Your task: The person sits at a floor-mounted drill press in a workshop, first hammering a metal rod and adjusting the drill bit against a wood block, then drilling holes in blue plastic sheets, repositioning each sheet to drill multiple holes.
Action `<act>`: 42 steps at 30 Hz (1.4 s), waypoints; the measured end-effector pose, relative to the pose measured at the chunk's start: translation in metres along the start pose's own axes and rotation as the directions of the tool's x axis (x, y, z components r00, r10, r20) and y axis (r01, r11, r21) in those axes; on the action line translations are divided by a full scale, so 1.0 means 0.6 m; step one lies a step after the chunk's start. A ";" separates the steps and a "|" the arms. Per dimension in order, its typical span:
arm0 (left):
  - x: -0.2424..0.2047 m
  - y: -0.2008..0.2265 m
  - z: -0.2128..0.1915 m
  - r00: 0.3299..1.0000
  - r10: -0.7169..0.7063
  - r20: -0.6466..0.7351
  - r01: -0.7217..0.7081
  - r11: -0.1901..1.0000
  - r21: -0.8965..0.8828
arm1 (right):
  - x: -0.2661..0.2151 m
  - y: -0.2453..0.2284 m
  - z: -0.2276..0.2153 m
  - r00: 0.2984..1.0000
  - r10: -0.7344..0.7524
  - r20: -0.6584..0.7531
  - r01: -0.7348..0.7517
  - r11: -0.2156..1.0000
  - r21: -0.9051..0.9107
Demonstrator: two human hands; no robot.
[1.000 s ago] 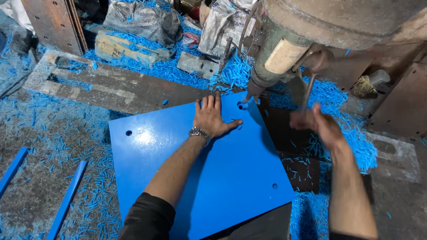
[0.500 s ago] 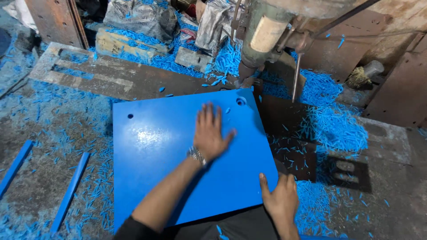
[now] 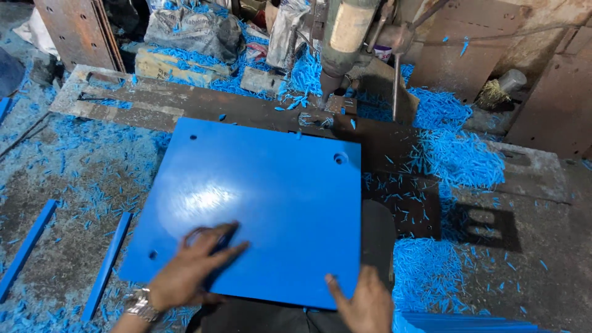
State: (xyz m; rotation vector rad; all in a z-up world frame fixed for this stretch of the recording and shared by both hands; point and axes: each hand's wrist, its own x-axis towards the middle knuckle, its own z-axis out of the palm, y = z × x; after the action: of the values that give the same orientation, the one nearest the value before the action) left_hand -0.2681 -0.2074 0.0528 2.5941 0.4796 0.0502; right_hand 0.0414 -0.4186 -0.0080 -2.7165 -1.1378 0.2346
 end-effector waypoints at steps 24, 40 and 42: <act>-0.095 -0.279 0.130 0.229 -0.890 -0.393 0.457 0.455 -0.764 | 0.049 -0.052 -0.027 0.643 -0.761 -0.088 0.744 0.595 0.304; -0.124 -0.138 0.161 0.235 -0.942 -0.240 0.438 0.323 -0.839 | -0.011 0.124 0.063 0.536 -0.833 -0.141 0.843 0.517 0.151; -0.121 -0.146 0.178 0.175 -0.971 -0.161 0.504 0.229 -0.833 | -0.029 0.180 0.142 0.448 -0.868 -0.213 0.893 0.446 0.059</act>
State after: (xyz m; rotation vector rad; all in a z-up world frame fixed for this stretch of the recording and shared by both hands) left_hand -0.3516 -0.2112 -0.0789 1.2041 1.7784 0.7059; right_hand 0.0852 -0.4958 -0.1140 -1.5851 -2.1731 -0.0551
